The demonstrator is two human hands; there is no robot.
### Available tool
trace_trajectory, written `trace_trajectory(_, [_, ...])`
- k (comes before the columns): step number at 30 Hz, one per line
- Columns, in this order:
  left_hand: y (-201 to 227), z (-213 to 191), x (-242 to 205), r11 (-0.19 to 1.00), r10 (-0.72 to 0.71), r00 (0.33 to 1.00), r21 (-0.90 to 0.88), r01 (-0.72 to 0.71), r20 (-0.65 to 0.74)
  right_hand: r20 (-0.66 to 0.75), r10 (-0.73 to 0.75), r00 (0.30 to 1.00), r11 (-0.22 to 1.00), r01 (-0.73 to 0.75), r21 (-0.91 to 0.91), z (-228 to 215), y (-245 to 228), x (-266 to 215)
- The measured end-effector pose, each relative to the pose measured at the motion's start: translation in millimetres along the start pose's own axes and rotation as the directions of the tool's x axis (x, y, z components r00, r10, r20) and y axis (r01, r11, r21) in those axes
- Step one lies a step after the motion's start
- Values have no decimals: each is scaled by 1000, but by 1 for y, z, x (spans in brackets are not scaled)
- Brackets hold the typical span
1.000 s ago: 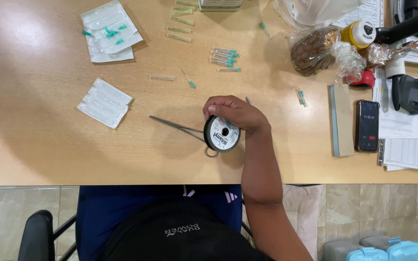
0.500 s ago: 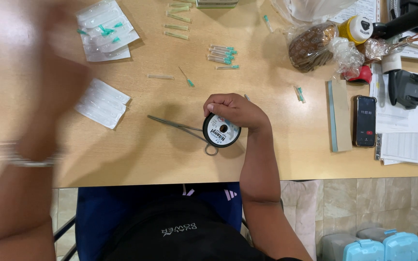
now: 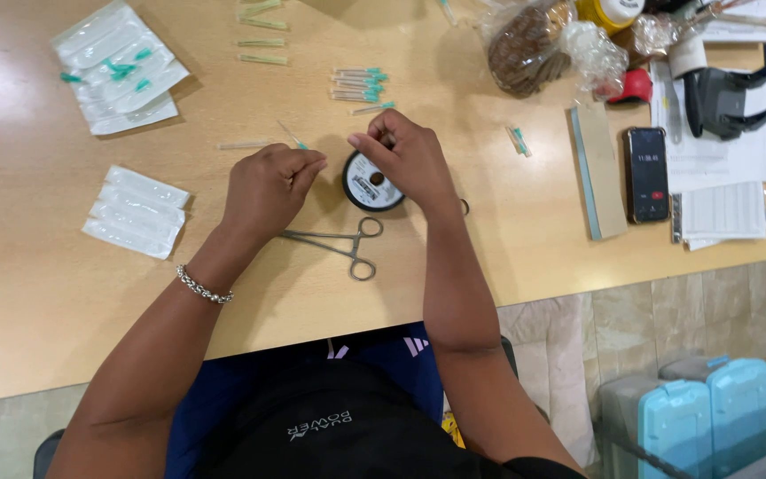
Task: The person is assembling medical supplies on a table. They use a pair of scissors to cut a piece of thread from a spool and then insert the thread into a small plastic tube. They also use a pair of forceps to manipulate the thread and tube.
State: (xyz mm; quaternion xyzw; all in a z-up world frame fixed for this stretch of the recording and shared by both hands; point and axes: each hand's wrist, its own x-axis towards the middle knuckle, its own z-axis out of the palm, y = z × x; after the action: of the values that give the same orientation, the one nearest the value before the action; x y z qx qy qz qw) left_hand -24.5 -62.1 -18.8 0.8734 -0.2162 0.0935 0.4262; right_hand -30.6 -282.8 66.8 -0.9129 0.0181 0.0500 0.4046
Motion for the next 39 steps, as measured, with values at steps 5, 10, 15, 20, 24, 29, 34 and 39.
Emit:
trace_trajectory(5, [-12,15,-4,937,138,988,333,-107,-71,-104,-129,986,924,81,-373,14,15,13])
trace_trajectory(10, [-8,9,0,883,202,979,437,-173,-20,-233,-391,891,813,215,-542,19,44,16])
trace_trajectory(15, [-4,3,6,887,259,958,424,-186,-122,-294,-216,931,871,48,-489,-39,32,-29])
trace_trajectory(20, [5,-2,8,901,255,960,389,-191,-120,-173,141,975,769,-218,-601,-49,58,-89])
trace_trajectory(24, [3,0,7,910,259,959,362,-202,-114,-234,261,937,737,-350,-578,-34,74,-101])
trace_trajectory(29, [1,-3,6,901,272,951,386,-197,-150,-269,250,930,626,-367,-688,-24,88,-98])
trace_trajectory(34, [-3,-9,4,912,255,949,371,-173,-184,-356,87,931,589,-336,-735,-13,68,-102])
trace_trajectory(39, [-5,-12,7,935,225,954,320,-154,-199,55,81,995,847,-98,522,19,43,-99])
